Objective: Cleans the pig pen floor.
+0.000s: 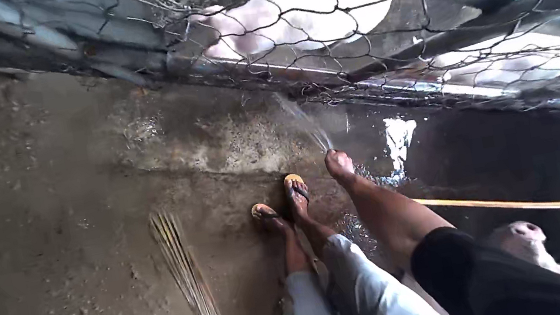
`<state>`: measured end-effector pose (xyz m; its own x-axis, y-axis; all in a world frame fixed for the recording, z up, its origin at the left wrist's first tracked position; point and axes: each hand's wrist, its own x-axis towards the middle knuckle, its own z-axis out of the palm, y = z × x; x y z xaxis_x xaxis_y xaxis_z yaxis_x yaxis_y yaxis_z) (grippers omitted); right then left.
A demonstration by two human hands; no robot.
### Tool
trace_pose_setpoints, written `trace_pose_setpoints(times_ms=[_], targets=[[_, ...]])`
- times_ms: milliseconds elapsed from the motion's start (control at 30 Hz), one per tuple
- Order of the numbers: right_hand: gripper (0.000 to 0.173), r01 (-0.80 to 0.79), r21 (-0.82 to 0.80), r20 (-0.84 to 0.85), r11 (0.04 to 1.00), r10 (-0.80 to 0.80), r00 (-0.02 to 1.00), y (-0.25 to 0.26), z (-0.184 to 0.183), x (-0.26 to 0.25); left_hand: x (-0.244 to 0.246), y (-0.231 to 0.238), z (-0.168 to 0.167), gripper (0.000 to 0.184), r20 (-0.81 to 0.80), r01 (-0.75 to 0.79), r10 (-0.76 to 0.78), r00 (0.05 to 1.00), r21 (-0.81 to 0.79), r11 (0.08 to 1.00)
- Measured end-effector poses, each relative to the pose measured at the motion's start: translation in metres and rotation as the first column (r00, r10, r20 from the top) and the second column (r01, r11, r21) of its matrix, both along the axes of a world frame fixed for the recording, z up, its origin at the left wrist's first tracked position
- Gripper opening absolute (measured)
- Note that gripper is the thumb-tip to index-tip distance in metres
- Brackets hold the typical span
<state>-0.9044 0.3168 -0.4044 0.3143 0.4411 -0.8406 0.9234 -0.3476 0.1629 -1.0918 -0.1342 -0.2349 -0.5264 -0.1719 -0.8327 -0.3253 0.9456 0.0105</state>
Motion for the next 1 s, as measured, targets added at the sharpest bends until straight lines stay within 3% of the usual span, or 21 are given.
trace_pose_setpoints(times_ms=[133, 200, 300, 400, 500, 600, 800, 1000], targets=[[0.057, 0.035, -0.001, -0.017, 0.999, -0.035, 0.999, -0.002, 0.001, 0.011, -0.003, 0.059, 0.011, 0.061, 0.053, -0.034, 0.031, 0.998, 0.057, 0.998], [0.057, 0.013, -0.016, -0.028, 1.000, -0.013, 1.000, -0.002, 0.002, 0.007, 0.002, 0.086, 0.020, 0.061, 0.111, -0.210, 0.195, 0.974, 0.141, 0.968], [0.058, -0.076, -0.068, -0.071, 0.995, 0.071, 0.995, -0.005, 0.007, -0.005, 0.001, 0.116, 0.043, 0.070, 0.277, -0.476, 0.412, 0.868, 0.228, 0.849], [0.056, -0.183, -0.092, -0.159, 0.979, 0.167, 0.973, -0.010, 0.010, -0.014, 0.001, 0.135, 0.054, 0.076, 0.387, -0.621, 0.509, 0.769, 0.260, 0.740], [0.054, -0.155, -0.085, -0.163, 0.984, 0.140, 0.977, -0.010, 0.008, -0.013, -0.001, 0.142, 0.044, 0.074, 0.376, -0.608, 0.500, 0.780, 0.263, 0.749], [0.050, -0.063, -0.119, -0.046, 0.991, 0.058, 0.997, -0.019, 0.004, 0.017, -0.005, 0.143, 0.025, 0.074, 0.370, -0.565, 0.467, 0.803, 0.225, 0.794], [0.055, 0.118, -0.069, 0.019, 0.991, -0.117, 0.993, -0.052, -0.013, 0.032, -0.021, 0.128, -0.019, 0.070, 0.415, -0.493, 0.399, 0.818, 0.147, 0.858], [0.052, 0.103, -0.068, 0.023, 0.992, -0.102, 0.995, -0.074, -0.039, 0.028, -0.038, 0.101, -0.030, 0.069, 0.451, -0.464, 0.375, 0.810, 0.101, 0.880]])
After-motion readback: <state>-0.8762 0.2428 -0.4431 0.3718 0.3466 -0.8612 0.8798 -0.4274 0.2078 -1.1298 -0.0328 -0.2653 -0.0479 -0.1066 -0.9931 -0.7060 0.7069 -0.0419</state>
